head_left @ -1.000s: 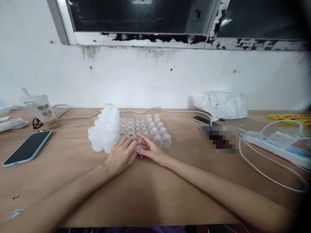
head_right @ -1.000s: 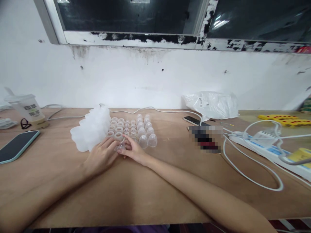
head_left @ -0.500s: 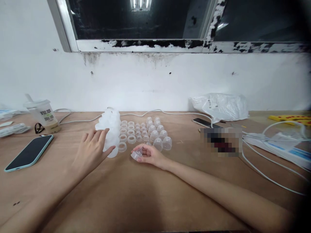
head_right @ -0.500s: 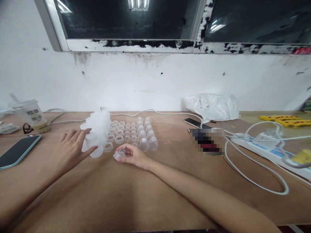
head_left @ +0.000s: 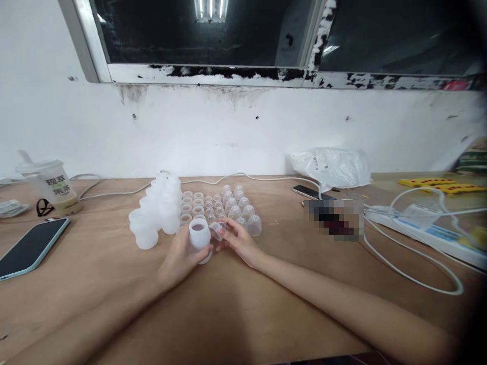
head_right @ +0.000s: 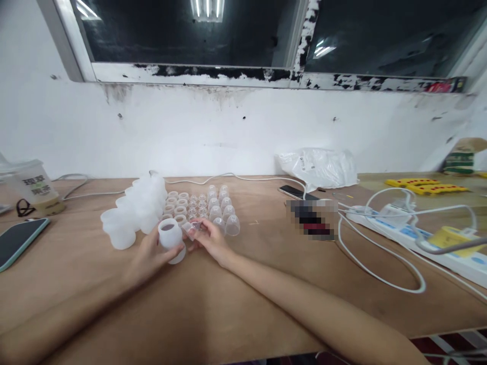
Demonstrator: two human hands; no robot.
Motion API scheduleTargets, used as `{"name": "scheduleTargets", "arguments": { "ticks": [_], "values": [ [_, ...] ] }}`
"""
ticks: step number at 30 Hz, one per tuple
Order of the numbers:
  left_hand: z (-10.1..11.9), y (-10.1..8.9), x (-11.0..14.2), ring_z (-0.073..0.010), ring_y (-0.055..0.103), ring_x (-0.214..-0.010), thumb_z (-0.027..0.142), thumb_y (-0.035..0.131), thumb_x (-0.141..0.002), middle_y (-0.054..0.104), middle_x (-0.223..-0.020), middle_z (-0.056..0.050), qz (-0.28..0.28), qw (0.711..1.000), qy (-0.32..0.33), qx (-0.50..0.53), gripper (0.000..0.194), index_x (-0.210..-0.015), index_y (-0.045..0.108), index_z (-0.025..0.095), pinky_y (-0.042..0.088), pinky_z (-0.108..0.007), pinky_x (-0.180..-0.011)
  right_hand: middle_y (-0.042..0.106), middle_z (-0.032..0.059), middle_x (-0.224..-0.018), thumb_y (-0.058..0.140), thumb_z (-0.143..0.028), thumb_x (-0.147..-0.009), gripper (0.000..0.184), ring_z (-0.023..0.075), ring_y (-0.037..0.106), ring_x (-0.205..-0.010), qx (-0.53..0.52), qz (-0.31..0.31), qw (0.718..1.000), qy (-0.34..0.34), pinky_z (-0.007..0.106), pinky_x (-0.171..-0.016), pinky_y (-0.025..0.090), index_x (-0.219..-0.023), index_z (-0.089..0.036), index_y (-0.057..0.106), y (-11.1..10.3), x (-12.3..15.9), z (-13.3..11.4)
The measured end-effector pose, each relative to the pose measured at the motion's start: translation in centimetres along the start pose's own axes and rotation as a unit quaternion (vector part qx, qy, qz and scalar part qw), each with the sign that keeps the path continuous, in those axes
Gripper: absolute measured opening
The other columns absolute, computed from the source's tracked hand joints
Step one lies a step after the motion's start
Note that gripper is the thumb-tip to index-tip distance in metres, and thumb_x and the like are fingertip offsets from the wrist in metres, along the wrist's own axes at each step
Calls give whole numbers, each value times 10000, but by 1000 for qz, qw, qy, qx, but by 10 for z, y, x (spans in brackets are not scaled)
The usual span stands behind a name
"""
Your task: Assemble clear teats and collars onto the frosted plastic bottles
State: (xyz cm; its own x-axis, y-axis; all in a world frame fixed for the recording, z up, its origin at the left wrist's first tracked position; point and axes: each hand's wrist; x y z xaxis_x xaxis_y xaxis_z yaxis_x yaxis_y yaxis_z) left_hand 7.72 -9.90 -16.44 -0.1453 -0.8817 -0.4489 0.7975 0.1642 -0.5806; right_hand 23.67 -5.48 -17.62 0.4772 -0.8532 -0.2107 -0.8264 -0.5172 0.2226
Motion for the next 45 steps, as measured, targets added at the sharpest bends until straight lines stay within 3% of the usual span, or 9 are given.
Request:
{"name": "scheduleTargets", "arguments": {
  "ticks": [3, 9, 13, 16, 22, 28, 35, 42, 45],
  "values": [
    [-8, 7, 4, -186, 508, -880, 352, 528, -700, 540, -945, -57, 1, 999, -26, 37, 346, -973, 429, 163, 402, -333, -772, 511, 11, -815, 601, -348, -655, 321, 122, 536, -709, -14, -6, 1000, 9, 251, -549, 488, -899, -189, 466, 0, 0, 1],
    [-11, 7, 7, -183, 490, -930, 355, 537, -697, 523, -1006, -67, -23, 999, -19, 44, 410, -1030, 390, 164, 389, -320, -799, 519, 21, -840, 608, -353, -647, 317, 122, 524, -727, -42, 1, 999, 11, 248, -556, 472, -884, -183, 484, 1, -1, 0],
    [-6, -2, 5, -208, 491, -937, 381, 508, -711, 525, -1037, -77, -63, 998, 0, -17, 476, -1115, 362, 175, 394, -340, -783, 530, 26, -838, 609, -359, -643, 318, 106, 503, -697, -65, 30, 997, -11, 220, -543, 436, -884, -179, 505, -2, -3, 0],
    [-4, -13, 2, -221, 517, -895, 411, 497, -705, 552, -1012, -64, -104, 992, 18, -65, 477, -1118, 404, 191, 403, -343, -760, 527, 26, -858, 633, -317, -626, 338, 96, 491, -662, -51, 16, 999, -11, 206, -501, 411, -911, -189, 505, -5, -3, -1],
    [-9, -28, -4, -232, 534, -898, 437, 526, -664, 563, -1049, -53, -152, 980, 26, -124, 567, -1181, 403, 241, 398, -330, -772, 478, 39, -1074, 666, -249, -583, 441, 105, 510, -735, 92, -54, 993, -44, 228, -567, 464, -981, -226, 479, -11, 3, -4],
    [-12, -35, -6, -241, 526, -940, 466, 536, -645, 552, -1092, -42, -187, 971, 17, -146, 629, -1218, 363, 271, 392, -317, -772, 470, 31, -1122, 599, -206, -659, 370, 147, 473, -958, 264, -89, 953, -118, 229, -668, 449, -1015, -242, 504, -15, 8, -8],
    [-12, -37, -5, -215, 553, -863, 494, 474, -690, 559, -1045, -39, -191, 952, 62, -232, 592, -1227, 328, 293, 413, -288, -708, 479, 29, -1095, 633, -242, -627, 406, 66, 520, -704, 249, -124, 959, -58, 234, -671, 454, -1000, -232, 474, -18, 6, -10],
    [-15, -33, -1, -205, 543, -883, 486, 428, -726, 529, -1067, -60, -164, 937, 113, -287, 562, -1224, 332, 245, 439, -272, -675, 499, 16, -965, 684, -298, -548, 416, 59, 525, -624, 266, -71, 960, -40, 206, -582, 454, -900, -205, 483, -14, 8, -8],
    [-18, -31, -1, -204, 525, -916, 461, 420, -741, 522, -1064, -71, -158, 930, 144, -299, 563, -1235, 314, 212, 444, -277, -690, 506, 13, -888, 670, -352, -558, 416, 67, 541, -560, 273, -58, 960, -16, 184, -472, 423, -879, -195, 458, -13, 10, -5]
  ]
}}
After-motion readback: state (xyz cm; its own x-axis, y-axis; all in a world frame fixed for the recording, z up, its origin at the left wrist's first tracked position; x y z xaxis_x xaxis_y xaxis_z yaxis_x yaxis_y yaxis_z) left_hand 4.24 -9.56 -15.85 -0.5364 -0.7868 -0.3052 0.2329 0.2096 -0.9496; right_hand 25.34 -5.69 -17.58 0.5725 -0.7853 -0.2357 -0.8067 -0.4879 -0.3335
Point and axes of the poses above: each hand's wrist, its own x-axis away from the middle knuckle, its own y-axis out of the palm, z = x × y
